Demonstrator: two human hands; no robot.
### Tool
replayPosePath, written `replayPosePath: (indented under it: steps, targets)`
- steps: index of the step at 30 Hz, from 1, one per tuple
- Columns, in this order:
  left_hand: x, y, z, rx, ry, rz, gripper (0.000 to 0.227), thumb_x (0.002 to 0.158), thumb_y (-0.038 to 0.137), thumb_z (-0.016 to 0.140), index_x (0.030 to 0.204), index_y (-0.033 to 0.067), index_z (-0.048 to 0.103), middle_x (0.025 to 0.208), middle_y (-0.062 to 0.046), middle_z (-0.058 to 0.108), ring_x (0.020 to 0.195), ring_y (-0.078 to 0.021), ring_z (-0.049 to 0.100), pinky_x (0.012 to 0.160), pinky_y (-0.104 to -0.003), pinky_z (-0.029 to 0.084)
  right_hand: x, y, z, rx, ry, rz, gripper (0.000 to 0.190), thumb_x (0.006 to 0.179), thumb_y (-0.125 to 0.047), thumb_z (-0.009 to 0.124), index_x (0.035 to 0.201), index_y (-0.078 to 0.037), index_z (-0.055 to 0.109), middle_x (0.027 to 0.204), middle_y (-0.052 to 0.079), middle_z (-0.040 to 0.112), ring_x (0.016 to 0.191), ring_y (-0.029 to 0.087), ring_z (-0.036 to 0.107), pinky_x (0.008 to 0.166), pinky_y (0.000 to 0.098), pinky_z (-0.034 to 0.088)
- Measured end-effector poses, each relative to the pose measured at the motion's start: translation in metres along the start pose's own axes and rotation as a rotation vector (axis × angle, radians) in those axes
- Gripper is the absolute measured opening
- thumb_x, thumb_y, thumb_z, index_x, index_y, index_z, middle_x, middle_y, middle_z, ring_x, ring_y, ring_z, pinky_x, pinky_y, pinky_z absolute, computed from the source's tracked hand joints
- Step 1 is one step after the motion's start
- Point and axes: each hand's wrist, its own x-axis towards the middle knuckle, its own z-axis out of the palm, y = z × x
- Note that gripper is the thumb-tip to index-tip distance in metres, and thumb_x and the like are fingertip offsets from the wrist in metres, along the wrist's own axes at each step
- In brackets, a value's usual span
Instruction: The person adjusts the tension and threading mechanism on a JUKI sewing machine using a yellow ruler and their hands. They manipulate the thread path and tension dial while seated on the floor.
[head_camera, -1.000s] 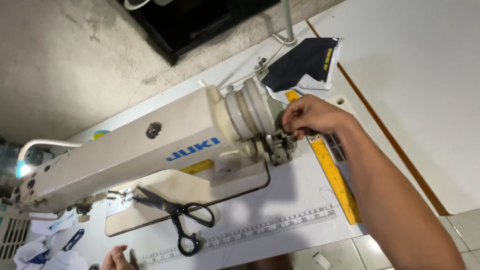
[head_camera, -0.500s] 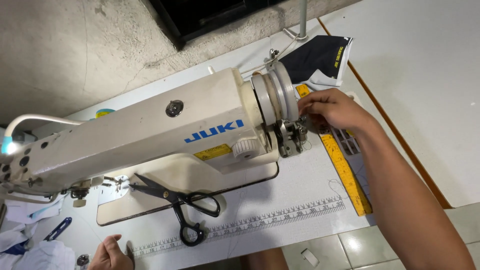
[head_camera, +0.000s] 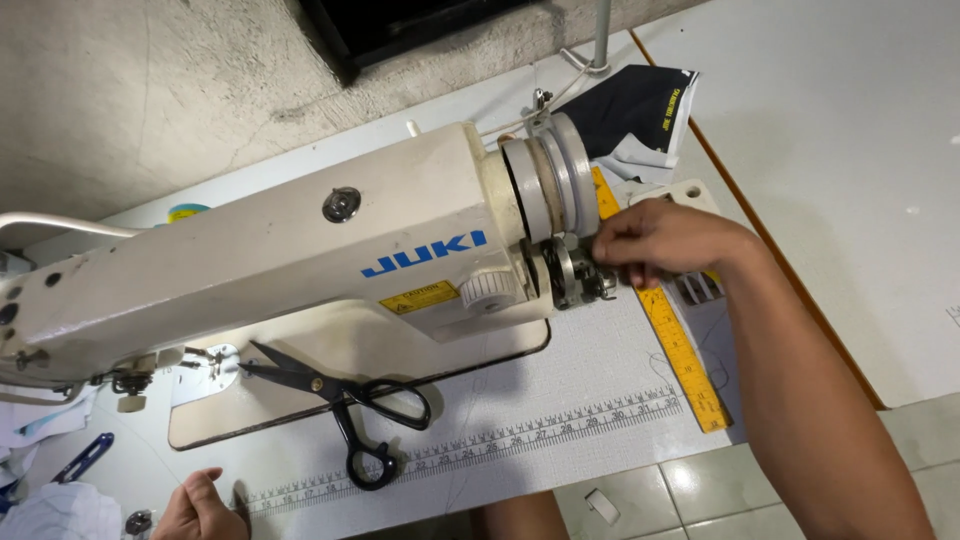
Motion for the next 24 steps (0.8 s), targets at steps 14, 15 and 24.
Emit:
replayPosePath:
  steps: [14, 15, 24]
  targets:
    - [-0.002, -0.017, -0.004, -0.019, 0.036, 0.059, 0.035, 0.142, 0.012, 0.066, 0.120, 0.0039, 0.092, 0.063, -0.008, 0.059, 0.053, -0.0213, 0.047, 0.050, -0.035, 0.030, 0.057, 0.051, -0.004, 0.309, -0.087, -0.146, 0.019, 0.090, 0.016, 0.071, 0.106, 0.012, 0.080, 0.069, 0.025, 0.074, 0.048, 0.022, 0.059, 0.039, 0.0315, 0.041]
    - [-0.001, -0.021, -0.003, -0.032, 0.028, 0.071, 0.034, 0.140, 0.011, 0.066, 0.121, 0.0051, 0.092, 0.063, -0.007, 0.060, 0.053, -0.0211, 0.047, 0.052, -0.035, 0.030, 0.053, 0.046, -0.002, 0.258, -0.054, -0.131, 0.019, 0.090, 0.014, 0.072, 0.105, 0.012, 0.083, 0.070, 0.023, 0.076, 0.051, 0.022, 0.061, 0.042, 0.0322, 0.043]
    - [0.002, -0.003, -0.014, -0.056, -0.024, -0.001, 0.040, 0.135, 0.016, 0.057, 0.118, 0.0052, 0.091, 0.057, -0.005, 0.054, 0.053, -0.0211, 0.045, 0.054, -0.036, 0.032, 0.030, 0.045, 0.011, -0.336, 0.130, -0.145, 0.039, 0.103, -0.021, 0.072, 0.140, -0.015, 0.084, 0.105, 0.009, 0.094, 0.082, 0.020, 0.087, 0.072, 0.0352, 0.071]
